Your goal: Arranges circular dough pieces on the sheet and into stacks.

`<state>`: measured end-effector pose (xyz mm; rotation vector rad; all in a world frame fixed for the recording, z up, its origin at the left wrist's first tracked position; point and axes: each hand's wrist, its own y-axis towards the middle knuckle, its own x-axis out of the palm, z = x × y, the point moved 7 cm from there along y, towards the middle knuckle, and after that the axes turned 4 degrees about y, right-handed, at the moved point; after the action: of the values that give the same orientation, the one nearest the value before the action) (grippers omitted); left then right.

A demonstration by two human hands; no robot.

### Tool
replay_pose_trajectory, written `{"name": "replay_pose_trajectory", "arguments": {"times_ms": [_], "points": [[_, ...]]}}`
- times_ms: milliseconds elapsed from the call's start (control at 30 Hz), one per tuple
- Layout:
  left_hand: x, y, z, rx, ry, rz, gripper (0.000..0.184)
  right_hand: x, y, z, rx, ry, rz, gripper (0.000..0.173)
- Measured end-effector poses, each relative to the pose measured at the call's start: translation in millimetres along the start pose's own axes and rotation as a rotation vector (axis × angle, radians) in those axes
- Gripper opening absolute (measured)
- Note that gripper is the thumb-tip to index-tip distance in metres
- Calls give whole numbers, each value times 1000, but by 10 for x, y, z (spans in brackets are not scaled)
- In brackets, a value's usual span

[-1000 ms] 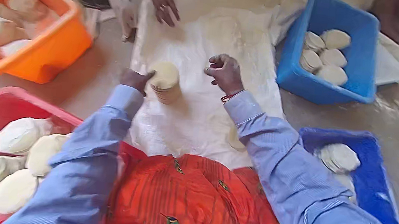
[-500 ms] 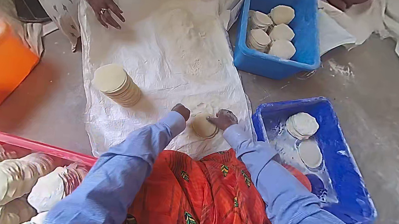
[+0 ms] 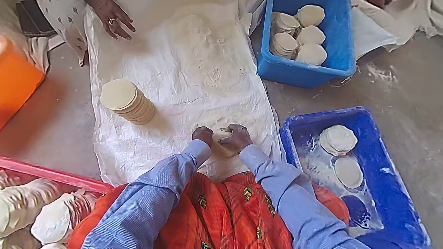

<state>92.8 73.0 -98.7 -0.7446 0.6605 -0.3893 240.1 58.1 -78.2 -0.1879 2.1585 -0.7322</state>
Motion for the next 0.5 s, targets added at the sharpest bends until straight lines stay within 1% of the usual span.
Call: {"name": "replay_pose_trajectory", "arguments": {"times_ms": [67,133,167,233,267,300,333,367,400,467,500], "points": [[-132,113,-74,-14,-238,95,34,-19,-27,-156,-102,17,31,39],[-241,158,-97,12,-569,144,37,-95,-119,-294,-178,90,115,35],[-282,172,-103,34,-730,145,42,-144,-198,-349,-226,140,194,34],[-304,194,-87,106,-956,61,59,-201,-370,-395,-309,220,401,35],[-290,193,-51,144,-1009,15,67,-190,-406,-396,-321,231,468,37],[-250,192,-26,177,-1026,-16,72,-134,-397,-374,-283,219,464,39],[-199,194,-10,204,-1028,-31,76,-57,-348,-339,-215,187,420,42],[-165,206,19,234,-1024,-34,78,-4,-282,-321,-163,158,381,42],[-149,219,48,259,-1021,-27,79,14,-243,-328,-156,144,384,41],[-132,231,51,284,-1022,-5,77,28,-298,-350,-211,191,471,38],[-118,230,52,295,-1021,2,77,41,-337,-346,-225,220,499,40]]}}
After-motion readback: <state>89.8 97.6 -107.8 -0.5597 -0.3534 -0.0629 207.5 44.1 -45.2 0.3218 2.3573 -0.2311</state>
